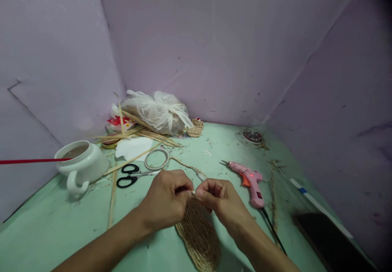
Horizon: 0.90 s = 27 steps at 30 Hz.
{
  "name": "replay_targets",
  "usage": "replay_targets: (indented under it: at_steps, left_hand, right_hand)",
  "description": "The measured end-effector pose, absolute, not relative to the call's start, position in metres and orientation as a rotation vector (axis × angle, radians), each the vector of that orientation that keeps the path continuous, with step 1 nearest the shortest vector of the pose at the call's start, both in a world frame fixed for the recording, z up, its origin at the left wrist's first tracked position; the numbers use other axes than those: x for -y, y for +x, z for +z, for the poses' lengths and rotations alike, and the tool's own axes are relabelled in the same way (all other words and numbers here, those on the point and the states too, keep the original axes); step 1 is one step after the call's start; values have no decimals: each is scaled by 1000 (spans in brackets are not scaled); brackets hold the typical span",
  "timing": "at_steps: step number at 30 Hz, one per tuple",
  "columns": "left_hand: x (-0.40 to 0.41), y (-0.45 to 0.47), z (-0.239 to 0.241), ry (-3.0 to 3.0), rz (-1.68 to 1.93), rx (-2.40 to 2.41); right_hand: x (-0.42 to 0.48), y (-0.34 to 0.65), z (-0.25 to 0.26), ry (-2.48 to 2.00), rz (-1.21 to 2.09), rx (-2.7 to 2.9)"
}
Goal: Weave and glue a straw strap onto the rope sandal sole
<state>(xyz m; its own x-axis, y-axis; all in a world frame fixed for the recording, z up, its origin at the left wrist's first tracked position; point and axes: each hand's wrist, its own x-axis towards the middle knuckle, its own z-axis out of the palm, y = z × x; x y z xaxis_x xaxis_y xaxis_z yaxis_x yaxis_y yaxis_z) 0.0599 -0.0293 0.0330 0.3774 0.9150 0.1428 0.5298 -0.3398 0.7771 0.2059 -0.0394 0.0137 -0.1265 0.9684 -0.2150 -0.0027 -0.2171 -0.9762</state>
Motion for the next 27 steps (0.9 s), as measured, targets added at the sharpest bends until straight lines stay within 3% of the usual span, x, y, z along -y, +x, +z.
replay_targets:
  at_steps: [7,14,20,27]
  left_hand:
    - [30,63,28,1812,768,-1562]
    - [25,66,32,1261,826,-1081]
    - [26,69,35,1166,858,-1138]
    - [29,72,34,1117,994,-1160]
  right_hand:
    - [43,205,16,-1393,1158,1348]
    - [47,202,8,-1375,857,1426]
    - [47,203,0,-1306,514,1599]
    - [47,202,3,-1376,748,1440]
